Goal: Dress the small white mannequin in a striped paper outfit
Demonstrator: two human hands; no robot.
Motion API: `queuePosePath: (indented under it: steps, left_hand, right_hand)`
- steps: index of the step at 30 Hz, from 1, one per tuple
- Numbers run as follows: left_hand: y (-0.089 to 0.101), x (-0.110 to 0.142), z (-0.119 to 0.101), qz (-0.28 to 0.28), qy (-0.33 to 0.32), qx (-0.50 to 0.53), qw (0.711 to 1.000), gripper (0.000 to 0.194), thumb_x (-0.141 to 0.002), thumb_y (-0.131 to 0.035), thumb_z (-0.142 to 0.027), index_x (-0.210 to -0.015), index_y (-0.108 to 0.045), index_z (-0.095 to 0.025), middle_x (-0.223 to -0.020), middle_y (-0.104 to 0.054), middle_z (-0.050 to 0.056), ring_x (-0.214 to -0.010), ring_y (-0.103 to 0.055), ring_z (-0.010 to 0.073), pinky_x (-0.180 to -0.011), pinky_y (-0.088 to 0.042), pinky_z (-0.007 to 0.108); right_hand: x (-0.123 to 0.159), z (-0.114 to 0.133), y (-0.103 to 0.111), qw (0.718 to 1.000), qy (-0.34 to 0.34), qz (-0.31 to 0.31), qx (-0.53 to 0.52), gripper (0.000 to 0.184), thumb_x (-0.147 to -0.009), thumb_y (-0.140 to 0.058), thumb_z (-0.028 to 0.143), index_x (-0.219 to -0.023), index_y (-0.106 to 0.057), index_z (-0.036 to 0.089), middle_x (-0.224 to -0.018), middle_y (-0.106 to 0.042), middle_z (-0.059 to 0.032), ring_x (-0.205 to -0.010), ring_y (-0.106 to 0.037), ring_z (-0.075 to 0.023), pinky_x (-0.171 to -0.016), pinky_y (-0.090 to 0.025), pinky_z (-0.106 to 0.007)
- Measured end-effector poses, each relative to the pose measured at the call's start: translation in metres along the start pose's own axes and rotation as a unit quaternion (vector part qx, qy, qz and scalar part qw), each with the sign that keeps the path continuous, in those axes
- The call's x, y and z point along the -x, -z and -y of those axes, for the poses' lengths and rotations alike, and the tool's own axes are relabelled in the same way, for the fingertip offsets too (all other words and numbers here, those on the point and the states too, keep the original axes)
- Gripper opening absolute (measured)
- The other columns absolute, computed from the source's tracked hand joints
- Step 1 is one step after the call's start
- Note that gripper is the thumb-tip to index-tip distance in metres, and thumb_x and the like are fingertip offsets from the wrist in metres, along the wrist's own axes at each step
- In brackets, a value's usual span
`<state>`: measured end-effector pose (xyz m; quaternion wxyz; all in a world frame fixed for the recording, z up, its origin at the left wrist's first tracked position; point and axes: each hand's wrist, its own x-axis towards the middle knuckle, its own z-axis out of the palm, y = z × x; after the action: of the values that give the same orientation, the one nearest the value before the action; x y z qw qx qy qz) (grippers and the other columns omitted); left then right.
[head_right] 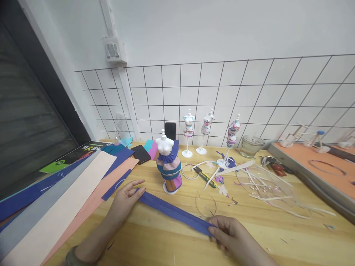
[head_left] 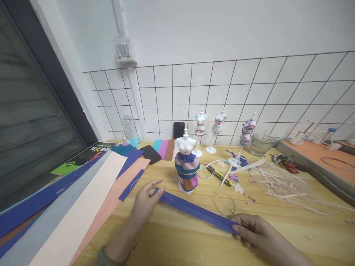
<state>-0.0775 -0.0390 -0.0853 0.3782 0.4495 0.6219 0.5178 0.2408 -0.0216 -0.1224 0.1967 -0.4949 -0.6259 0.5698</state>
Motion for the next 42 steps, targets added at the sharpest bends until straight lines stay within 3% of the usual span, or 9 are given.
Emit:
queuePosePath:
  steps: [12, 29, 42]
  left_hand:
    - [0.001, -0.002, 0.002, -0.018, -0.007, -0.003, 1.000, 0.055, -0.068, -0.067, -0.049, -0.108, -0.066, -0.013, -0.048, -0.054, -0.004, -0.052, -0.054, 0.0165, -0.053, -0.039, 0.026]
    - [0.003, -0.005, 0.003, -0.034, -0.010, -0.019, 0.999, 0.055, -0.065, -0.067, -0.053, -0.103, -0.069, -0.013, -0.047, -0.048, -0.006, -0.052, -0.051, 0.0157, -0.053, -0.038, 0.026]
    - [0.004, -0.004, 0.001, -0.028, -0.017, -0.026, 0.999, 0.052, -0.068, -0.065, -0.052, -0.103, -0.068, -0.014, -0.051, -0.053, -0.004, -0.054, -0.053, 0.0170, -0.053, -0.039, 0.026]
  right_hand:
    - [0.000, -0.002, -0.001, 1.000, 0.001, -0.009, -0.013, 0.047, -0.073, -0.059, 0.064, -0.067, -0.055, 0.018, -0.060, -0.051, 0.0033, -0.045, -0.038, -0.0067, -0.044, -0.030, -0.020]
    - [0.001, 0.004, -0.001, 1.000, 0.010, -0.013, -0.018, 0.045, -0.075, -0.058, 0.062, -0.064, -0.050, 0.019, -0.052, -0.039, 0.0069, -0.042, -0.035, -0.0065, -0.042, -0.034, -0.018]
    - [-0.001, -0.004, 0.000, 1.000, 0.023, -0.016, 0.003, 0.051, -0.077, -0.051, 0.068, -0.064, -0.050, 0.018, -0.054, -0.042, 0.0055, -0.043, -0.037, -0.0065, -0.042, -0.033, -0.018]
